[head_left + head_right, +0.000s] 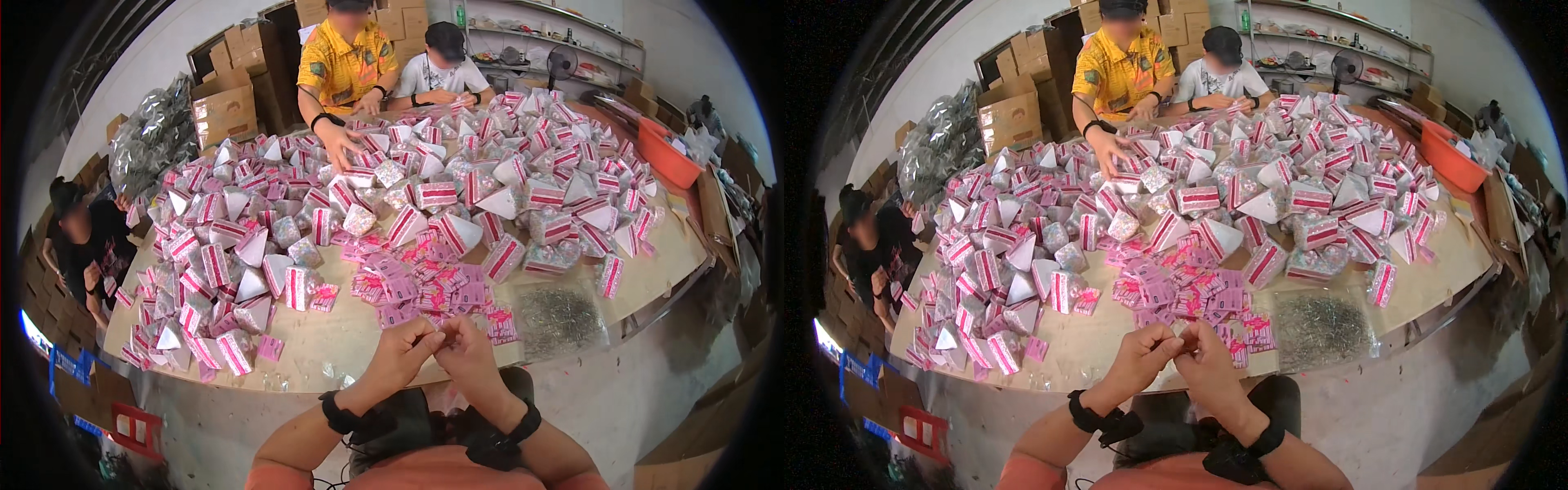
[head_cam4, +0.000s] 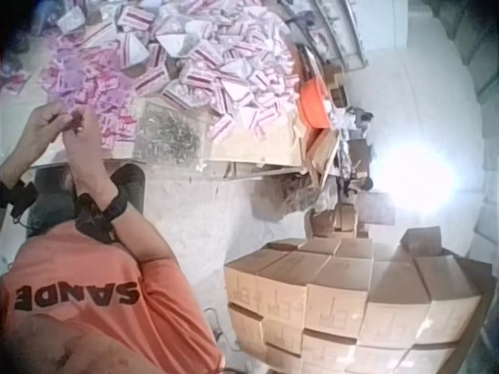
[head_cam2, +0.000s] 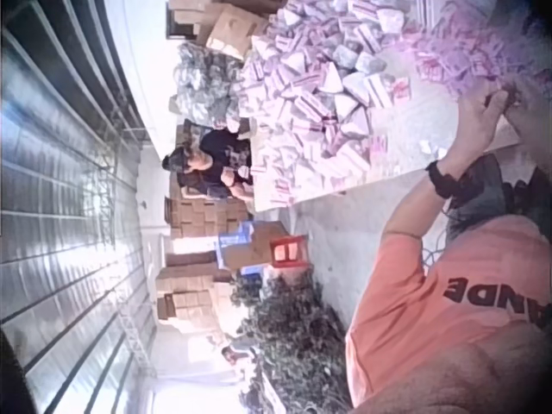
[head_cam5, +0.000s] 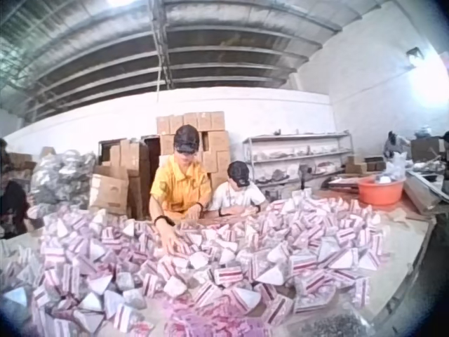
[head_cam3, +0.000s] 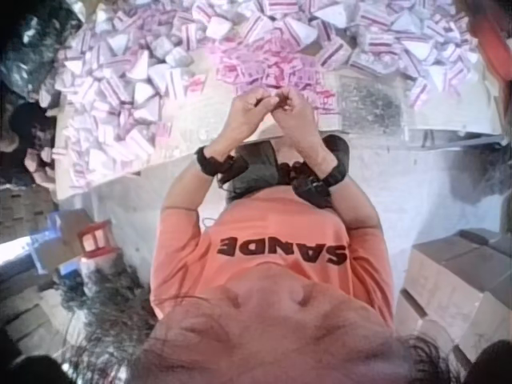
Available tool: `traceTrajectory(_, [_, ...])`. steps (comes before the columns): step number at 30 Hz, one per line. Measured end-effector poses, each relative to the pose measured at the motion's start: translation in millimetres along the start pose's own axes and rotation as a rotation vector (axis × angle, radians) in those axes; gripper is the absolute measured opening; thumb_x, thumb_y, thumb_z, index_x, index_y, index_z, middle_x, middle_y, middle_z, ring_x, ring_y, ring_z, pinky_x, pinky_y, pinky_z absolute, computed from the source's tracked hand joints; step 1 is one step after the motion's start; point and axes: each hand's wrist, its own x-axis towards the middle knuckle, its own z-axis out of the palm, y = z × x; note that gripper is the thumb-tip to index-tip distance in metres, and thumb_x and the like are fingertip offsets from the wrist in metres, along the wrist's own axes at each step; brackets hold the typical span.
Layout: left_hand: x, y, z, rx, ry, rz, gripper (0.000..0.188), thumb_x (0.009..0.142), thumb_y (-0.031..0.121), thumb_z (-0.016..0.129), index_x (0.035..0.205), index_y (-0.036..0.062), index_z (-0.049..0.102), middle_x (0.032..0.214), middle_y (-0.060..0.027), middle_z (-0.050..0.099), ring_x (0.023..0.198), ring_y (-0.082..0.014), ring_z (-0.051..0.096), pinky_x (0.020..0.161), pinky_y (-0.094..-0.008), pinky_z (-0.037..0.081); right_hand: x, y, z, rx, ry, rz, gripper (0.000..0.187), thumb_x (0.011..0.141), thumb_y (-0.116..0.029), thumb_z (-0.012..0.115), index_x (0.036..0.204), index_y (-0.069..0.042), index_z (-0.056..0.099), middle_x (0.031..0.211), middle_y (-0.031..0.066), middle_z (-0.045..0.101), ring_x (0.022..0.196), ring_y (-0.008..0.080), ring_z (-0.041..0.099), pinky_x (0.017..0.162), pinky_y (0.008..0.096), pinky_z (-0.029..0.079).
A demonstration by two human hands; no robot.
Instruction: The person packs small, colorful items into clear plastic bags and seals them with pink labels. They work at a table with other people, handling items one at a time and placing the finished packages into a pile.
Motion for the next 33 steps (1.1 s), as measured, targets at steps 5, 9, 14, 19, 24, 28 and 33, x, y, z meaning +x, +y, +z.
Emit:
traceTrajectory(5, [-0.6,-1.1,-2.1,0.023,0.003,-0.004,0.023,0.089,0.021,0.052,0.077,0.0016,0.053,0.064,0.0047,0.042,0.063,-0.0043,0.036,0.054,-0.0212,0.032,-3.9,-3.3,3.6,-0.451,0.093,-0.245,0.009,0.078,-0.003,0.053,0.085,-0.003,0.047,0.070,0.0089,0.050,0.065,0.0173,0.053,0.054,0.0297,0.042])
traceTrajectory(9, [-2.9,-5.5,-2.0,0.050,0.047,0.000,0.025,0.090,0.023,0.051,0.075,0.0024,0.052,0.062,0.0050,0.041,0.059,-0.0042,0.036,0.052,-0.0210,0.031,-2.6,14.6,0.7,-0.744,0.121,-0.484,0.010,0.079,-0.005,0.054,0.088,-0.001,0.052,0.075,0.0138,0.055,0.063,0.0240,0.055,0.055,0.0317,0.042])
traceTrajectory(14, [-6.4,-14.8,-9.5,-0.052,0.006,-0.113,0.028,0.091,0.027,0.048,0.075,0.0040,0.051,0.061,0.0035,0.043,0.055,-0.0043,0.038,0.050,-0.0208,0.033,0.6,22.3,1.7,-0.980,0.012,-0.477,0.010,0.078,-0.006,0.055,0.087,-0.001,0.056,0.075,0.0164,0.056,0.066,0.0281,0.056,0.057,0.0322,0.044])
traceTrajectory(19, [-1.0,-25.5,-28.5,-0.042,0.004,-0.212,0.027,0.091,0.027,0.048,0.076,0.0048,0.051,0.062,0.0022,0.046,0.057,-0.0042,0.043,0.053,-0.0199,0.037,3.1,28.0,-4.5,-0.370,0.051,-0.217,0.012,0.080,-0.008,0.056,0.087,0.001,0.058,0.070,0.0084,0.058,0.061,0.0156,0.057,0.053,0.0291,0.044])
traceTrajectory(24, [4.7,-49.3,-61.0,0.084,0.114,-0.192,0.020,0.087,0.021,0.054,0.080,0.0018,0.056,0.063,-0.0002,0.050,0.058,-0.0057,0.048,0.052,-0.0220,0.040,2.0,40.2,-17.4,0.048,-0.024,0.101,0.012,0.081,-0.006,0.056,0.087,0.003,0.059,0.065,0.0039,0.056,0.056,0.0057,0.049,0.047,0.0210,0.036])
traceTrajectory(28, [23.0,-67.0,-87.3,0.371,0.331,-0.108,0.015,0.079,0.014,0.057,0.083,-0.0004,0.057,0.066,-0.0058,0.056,0.061,-0.0112,0.052,0.055,-0.0258,0.043,0.8,39.6,-22.2,0.201,-0.026,0.300,0.012,0.080,-0.007,0.057,0.088,0.002,0.059,0.064,0.0037,0.056,0.050,0.0042,0.044,0.043,0.0176,0.031])
traceTrajectory(33, [73.3,-83.0,-122.9,0.617,0.397,-0.100,0.034,0.074,0.017,0.061,0.100,-0.0029,0.051,0.090,-0.0159,0.058,0.085,-0.0271,0.056,0.076,-0.0354,0.044,1.5,41.9,-26.8,0.207,-0.059,0.401,0.012,0.080,-0.004,0.054,0.090,0.003,0.058,0.064,0.0038,0.055,0.050,0.0050,0.045,0.043,0.0157,0.033])
